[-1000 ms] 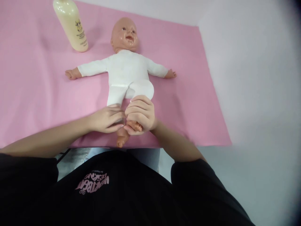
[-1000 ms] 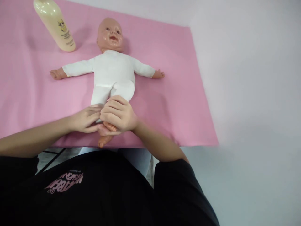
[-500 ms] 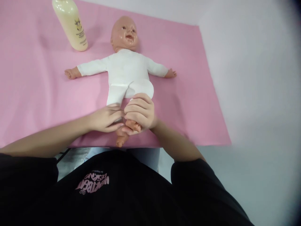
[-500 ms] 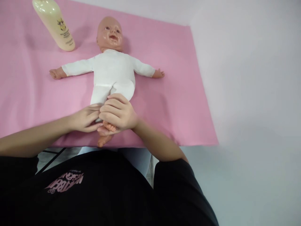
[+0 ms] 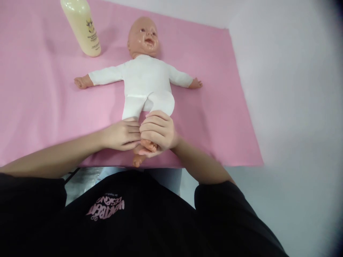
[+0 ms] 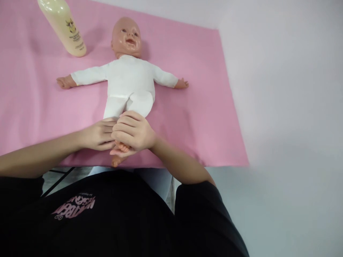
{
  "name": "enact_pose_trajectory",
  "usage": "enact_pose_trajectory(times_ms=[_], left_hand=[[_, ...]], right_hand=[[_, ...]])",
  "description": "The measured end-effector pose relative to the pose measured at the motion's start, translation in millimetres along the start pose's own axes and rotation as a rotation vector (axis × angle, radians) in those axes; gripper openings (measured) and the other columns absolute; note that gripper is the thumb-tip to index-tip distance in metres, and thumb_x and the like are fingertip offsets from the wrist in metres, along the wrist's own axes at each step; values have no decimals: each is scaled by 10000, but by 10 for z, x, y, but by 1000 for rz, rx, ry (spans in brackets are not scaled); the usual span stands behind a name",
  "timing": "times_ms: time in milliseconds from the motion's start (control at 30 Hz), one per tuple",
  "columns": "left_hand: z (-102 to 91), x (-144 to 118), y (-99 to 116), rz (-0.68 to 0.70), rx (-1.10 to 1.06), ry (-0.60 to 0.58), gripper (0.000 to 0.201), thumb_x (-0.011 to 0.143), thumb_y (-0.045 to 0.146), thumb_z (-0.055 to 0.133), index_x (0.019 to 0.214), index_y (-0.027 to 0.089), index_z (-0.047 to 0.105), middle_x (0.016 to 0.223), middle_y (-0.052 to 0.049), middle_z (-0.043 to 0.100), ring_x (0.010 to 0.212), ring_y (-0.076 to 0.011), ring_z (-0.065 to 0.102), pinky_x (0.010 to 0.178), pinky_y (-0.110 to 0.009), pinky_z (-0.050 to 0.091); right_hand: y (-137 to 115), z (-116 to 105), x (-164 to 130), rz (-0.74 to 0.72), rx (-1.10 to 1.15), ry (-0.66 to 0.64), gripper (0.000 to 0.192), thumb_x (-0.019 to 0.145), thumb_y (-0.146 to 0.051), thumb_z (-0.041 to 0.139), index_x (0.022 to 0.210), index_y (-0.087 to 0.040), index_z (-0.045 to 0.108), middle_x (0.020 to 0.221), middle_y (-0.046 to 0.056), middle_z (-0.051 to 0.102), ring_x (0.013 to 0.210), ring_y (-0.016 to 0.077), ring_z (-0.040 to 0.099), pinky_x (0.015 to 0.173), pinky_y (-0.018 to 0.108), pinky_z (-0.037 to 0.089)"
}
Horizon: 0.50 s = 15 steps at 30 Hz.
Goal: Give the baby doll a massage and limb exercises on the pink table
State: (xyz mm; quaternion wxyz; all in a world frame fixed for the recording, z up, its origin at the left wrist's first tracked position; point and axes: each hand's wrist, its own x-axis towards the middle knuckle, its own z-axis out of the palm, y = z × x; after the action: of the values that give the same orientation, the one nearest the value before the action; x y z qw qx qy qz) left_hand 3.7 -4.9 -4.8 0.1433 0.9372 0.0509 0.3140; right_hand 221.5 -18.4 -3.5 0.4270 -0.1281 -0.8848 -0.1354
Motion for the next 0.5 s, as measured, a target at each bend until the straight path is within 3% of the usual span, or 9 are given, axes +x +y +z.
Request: enact_pose_trajectory(times_ms=[67, 200, 333, 400, 500], left_hand=[[5, 2, -1, 6, -35, 8, 243, 1091, 325, 563, 1214, 301, 771, 1079, -40, 845, 1049, -217, 775, 1037, -380, 558], [15, 8, 15, -39, -89, -76, 234, 1069, 434, 609, 1183, 349, 794, 1090, -22, 845, 1092, -232, 767, 1113, -410, 545], [45, 55, 67, -48, -187, -171, 234, 1080, 443, 609, 1063, 304, 796, 983, -10, 825, 992, -209, 761, 1061, -369, 579], [89, 72, 85, -41, -223, -184, 274, 1096, 435, 596, 970, 262, 767, 946, -9, 804, 935, -192, 745, 1031, -355, 590], [174, 60, 95, -24, -232, -142, 351, 1094, 488, 602, 888, 229, 718, 957, -15, 780, 922, -188, 716, 1010, -358, 602]], right_hand=[[3, 17, -28, 24, -13, -23, 465, 1063, -627, 528, 814, -241, 601, 811, -6, 656, 808, 176, 644, 843, 411, 573], [21, 41, -13, 37, -16, 101, 429, 1071, -611, 527, 864, -243, 605, 840, 10, 689, 813, 195, 682, 831, 448, 595], [-10, 87, 18, 79, 31, 192, 487, 1046, -723, 507, 946, -254, 592, 944, 41, 746, 912, 210, 720, 913, 476, 615], [-47, 114, 3, 127, 47, 76, 517, 1021, -769, 521, 931, -262, 570, 956, 39, 756, 953, 212, 723, 978, 487, 616], [-95, 136, -25, 227, 68, -233, 539, 988, -793, 574, 880, -267, 537, 957, 22, 756, 987, 211, 719, 1066, 498, 600]])
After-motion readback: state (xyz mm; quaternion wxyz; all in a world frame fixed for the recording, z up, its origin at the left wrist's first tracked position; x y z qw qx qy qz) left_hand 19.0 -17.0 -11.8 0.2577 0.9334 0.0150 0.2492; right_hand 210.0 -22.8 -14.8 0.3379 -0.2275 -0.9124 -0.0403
